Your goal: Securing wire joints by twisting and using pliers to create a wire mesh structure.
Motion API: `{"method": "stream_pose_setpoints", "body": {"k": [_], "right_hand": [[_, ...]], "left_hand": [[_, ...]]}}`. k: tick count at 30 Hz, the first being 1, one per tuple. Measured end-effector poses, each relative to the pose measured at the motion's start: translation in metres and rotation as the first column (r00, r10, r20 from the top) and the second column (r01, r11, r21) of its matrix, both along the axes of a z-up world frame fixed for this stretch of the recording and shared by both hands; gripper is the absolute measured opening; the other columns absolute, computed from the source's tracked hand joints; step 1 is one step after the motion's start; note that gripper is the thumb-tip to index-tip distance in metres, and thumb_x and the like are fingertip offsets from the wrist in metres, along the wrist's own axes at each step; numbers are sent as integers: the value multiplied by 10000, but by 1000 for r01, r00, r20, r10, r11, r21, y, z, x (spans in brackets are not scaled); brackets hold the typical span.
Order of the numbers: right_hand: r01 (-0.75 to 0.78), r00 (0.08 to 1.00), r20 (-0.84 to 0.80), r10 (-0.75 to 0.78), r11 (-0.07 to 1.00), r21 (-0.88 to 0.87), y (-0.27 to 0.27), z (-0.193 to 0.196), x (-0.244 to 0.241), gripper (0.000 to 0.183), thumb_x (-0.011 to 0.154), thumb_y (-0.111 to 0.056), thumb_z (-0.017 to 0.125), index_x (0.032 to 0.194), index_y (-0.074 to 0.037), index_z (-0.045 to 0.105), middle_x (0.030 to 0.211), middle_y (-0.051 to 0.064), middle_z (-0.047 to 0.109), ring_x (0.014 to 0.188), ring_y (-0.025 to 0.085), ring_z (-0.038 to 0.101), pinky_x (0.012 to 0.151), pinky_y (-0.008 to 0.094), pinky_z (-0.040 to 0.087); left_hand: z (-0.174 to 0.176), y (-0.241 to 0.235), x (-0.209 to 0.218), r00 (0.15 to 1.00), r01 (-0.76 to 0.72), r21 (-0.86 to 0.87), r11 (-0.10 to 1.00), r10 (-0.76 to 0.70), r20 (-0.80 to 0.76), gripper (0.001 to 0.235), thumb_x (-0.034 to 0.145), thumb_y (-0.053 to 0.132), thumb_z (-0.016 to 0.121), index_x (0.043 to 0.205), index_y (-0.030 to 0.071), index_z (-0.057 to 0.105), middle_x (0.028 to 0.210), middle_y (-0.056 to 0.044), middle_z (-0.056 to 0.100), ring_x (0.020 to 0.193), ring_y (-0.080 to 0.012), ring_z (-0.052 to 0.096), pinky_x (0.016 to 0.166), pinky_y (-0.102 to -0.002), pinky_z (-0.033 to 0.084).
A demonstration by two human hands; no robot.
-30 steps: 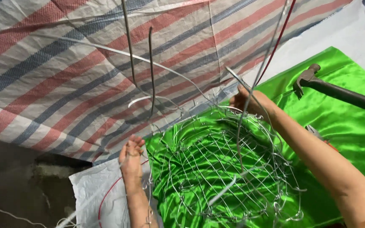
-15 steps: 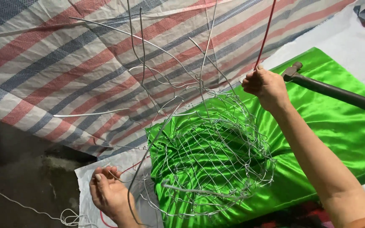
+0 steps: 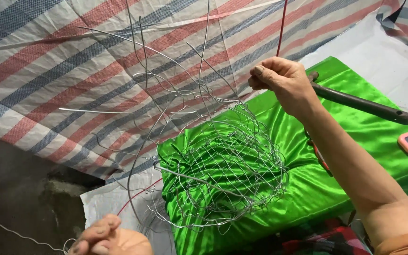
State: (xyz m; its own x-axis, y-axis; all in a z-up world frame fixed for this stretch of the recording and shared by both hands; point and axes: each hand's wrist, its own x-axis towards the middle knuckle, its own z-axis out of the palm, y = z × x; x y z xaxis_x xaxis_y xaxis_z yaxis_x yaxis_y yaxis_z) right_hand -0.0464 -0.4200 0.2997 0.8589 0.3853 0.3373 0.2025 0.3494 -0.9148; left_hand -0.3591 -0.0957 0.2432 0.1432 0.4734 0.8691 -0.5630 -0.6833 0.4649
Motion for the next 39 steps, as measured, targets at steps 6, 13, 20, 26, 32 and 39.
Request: {"method": "stream_pose_setpoints", "body": {"k": [6, 13, 20, 26, 32, 39], "right_hand": [[-87, 993, -80, 82, 994, -59, 25, 7, 15, 177, 989, -127, 658, 1097, 12, 680, 928, 120, 721, 829, 169, 717, 813, 262, 625], [-257, 957, -177, 230, 956, -145, 67, 24, 35, 304, 962, -264, 643, 1128, -16, 696, 992, 129, 738, 891, 196, 713, 834, 301, 617], [-327, 943, -138, 302, 915, -234, 93, 30, 50, 249, 998, -262, 633, 1096, -61, 743, 911, 66, 747, 799, 120, 691, 740, 242, 592], [-330, 930, -196, 310, 940, -84, 108, 44, 39, 354, 1028, -345, 608, 835, -75, 731, 652, 96, 621, 668, 154, 633, 662, 287, 559], [-434, 880, -275, 388, 891, -133, 111, 90, 25, 456, 934, -477, 686, 688, -94, 663, 601, 76, 591, 666, 185, 643, 705, 317, 543], [-547, 817, -305, 489, 824, -144, 129, 67, 55, 518, 964, -501, 629, 739, -40, 703, 682, 193, 726, 724, 272, 764, 665, 311, 538]], "left_hand": [[52, -59, -11, 925, 179, -18, 984, -174, -337, 38, 1007, 126, 587, 1035, 111, 608, 928, -41, 722, 862, -102, 722, 900, -234, 656], [-24, -5, -25, 994, -96, -80, 992, 91, -64, 271, 1178, 370, 383, 1136, 106, 429, 901, -17, 531, 664, -54, 509, 687, -173, 529], [103, 10, 54, 983, -106, -223, 969, 69, -168, 209, 1136, -42, 442, 1280, 109, 451, 945, -8, 561, 856, -104, 560, 816, -209, 543], [57, 92, 149, 728, 187, -469, 863, -443, -523, 171, 1050, 160, 612, 1199, 78, 627, 992, -56, 743, 838, -125, 739, 696, -170, 556], [83, 66, 210, 373, 385, -407, 828, -543, -752, 332, 915, 103, 758, 1229, 14, 701, 1068, -174, 761, 914, -179, 752, 791, -268, 614], [101, 65, 233, 86, 531, -513, 674, -645, -759, 560, 790, 49, 827, 1323, 34, 657, 1161, -144, 751, 1075, -188, 704, 956, -352, 572]]}}
